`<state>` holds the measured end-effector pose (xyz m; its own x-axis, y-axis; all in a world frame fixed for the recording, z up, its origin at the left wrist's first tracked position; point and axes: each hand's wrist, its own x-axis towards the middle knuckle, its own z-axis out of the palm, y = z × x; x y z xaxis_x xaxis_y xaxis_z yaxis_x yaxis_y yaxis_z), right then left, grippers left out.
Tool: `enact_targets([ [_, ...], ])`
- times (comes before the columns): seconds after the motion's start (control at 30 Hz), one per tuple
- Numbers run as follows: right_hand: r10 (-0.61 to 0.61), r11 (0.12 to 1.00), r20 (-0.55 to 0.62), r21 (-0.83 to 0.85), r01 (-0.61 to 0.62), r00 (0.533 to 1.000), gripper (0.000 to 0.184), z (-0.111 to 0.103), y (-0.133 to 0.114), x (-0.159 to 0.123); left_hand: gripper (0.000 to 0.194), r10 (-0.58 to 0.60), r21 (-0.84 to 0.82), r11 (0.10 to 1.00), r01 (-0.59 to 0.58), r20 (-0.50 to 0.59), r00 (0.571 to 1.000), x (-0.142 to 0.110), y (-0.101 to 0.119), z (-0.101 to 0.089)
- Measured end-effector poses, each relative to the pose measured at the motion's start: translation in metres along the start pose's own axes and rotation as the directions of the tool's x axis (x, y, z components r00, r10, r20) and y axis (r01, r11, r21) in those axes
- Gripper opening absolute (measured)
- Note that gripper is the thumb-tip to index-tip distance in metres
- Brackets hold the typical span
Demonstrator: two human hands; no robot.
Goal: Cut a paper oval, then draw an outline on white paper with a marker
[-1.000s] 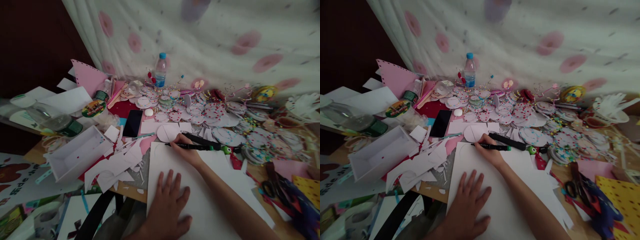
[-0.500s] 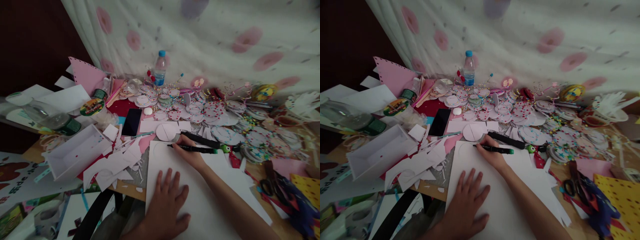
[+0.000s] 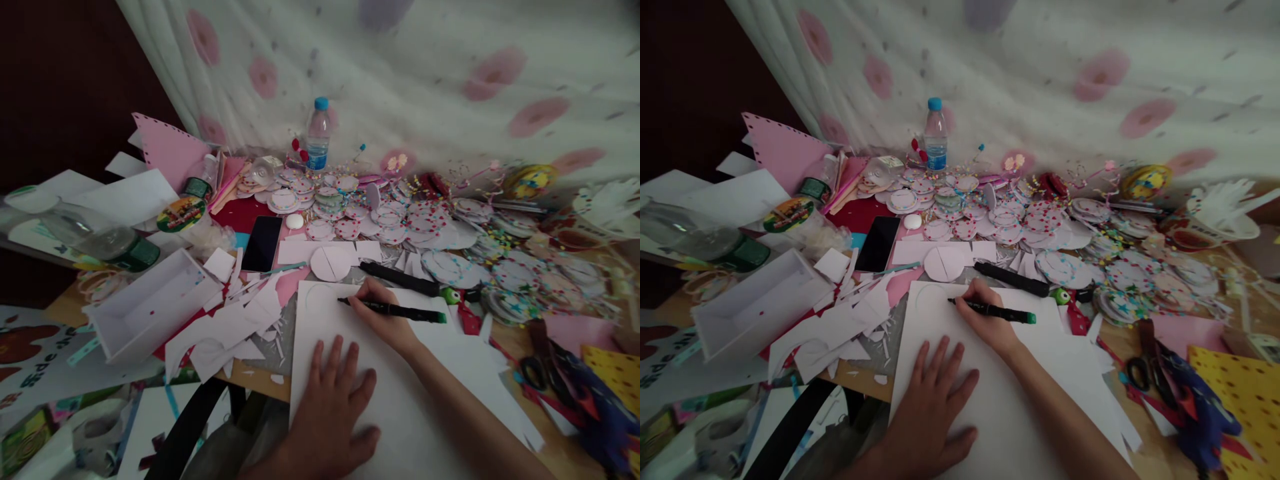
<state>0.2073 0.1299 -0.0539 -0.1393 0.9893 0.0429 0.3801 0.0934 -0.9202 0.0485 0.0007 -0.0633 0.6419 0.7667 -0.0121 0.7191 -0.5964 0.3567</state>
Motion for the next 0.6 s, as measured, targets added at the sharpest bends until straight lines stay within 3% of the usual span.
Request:
enact_targets([
  [0.6, 0.038, 0.999, 0.044, 0.023, -0.039, 0.998, 0.021, 0.004, -0.004, -0.016, 0.064, -0.007, -0.009, 1.000, 0.007, 0.012, 1.000, 0.000, 0.001, 0.000],
])
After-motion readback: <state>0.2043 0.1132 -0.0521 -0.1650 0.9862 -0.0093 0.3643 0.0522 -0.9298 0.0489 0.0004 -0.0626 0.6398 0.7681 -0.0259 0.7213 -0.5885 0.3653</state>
